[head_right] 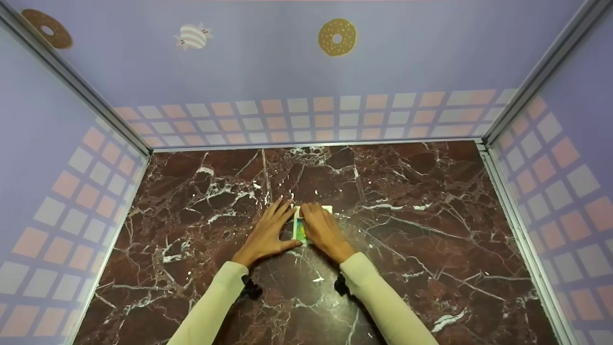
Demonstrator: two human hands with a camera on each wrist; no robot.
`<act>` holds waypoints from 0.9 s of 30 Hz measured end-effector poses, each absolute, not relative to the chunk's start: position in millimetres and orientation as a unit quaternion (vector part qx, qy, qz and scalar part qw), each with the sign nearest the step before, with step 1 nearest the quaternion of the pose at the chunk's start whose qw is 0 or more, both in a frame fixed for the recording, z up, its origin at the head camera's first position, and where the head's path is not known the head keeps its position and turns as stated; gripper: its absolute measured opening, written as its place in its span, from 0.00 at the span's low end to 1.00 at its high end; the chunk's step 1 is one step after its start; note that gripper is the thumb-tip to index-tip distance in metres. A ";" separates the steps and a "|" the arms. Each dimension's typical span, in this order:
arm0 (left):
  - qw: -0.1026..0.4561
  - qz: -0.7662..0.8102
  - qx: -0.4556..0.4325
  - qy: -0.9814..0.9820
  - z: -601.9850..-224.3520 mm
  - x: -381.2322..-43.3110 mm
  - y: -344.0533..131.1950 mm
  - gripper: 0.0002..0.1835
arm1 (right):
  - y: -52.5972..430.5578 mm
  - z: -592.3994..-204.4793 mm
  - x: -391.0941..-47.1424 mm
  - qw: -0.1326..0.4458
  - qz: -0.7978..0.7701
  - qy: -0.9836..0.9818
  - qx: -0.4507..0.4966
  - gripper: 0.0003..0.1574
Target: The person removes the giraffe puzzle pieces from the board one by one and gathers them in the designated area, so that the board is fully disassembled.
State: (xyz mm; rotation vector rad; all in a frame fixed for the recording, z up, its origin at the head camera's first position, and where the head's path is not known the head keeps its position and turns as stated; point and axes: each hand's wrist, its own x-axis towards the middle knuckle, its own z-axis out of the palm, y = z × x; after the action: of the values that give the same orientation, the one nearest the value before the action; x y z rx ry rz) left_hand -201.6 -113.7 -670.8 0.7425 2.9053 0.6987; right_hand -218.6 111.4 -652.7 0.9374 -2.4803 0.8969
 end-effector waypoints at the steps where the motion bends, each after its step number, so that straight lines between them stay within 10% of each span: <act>1: 0.031 0.227 0.242 0.943 -671.0 -201.9 -113.5 0.58 | 111.6 -653.8 -218.8 0.176 0.315 -0.872 0.332 0.16; 12: -0.044 0.262 0.221 0.938 -674.3 -208.1 -109.5 0.30 | 116.3 -665.7 -221.3 0.181 0.333 -0.860 0.342 0.13; 27: -0.086 0.267 0.202 0.938 -675.1 -207.3 -102.5 0.26 | 117.2 -679.2 -232.0 0.140 0.366 -0.861 0.323 0.13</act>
State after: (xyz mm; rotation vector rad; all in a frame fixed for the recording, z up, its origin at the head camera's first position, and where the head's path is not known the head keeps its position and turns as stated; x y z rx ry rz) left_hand -207.3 -102.5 -675.1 0.6707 3.1214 0.8893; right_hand -232.0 117.2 -679.2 0.9336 -2.4882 1.0569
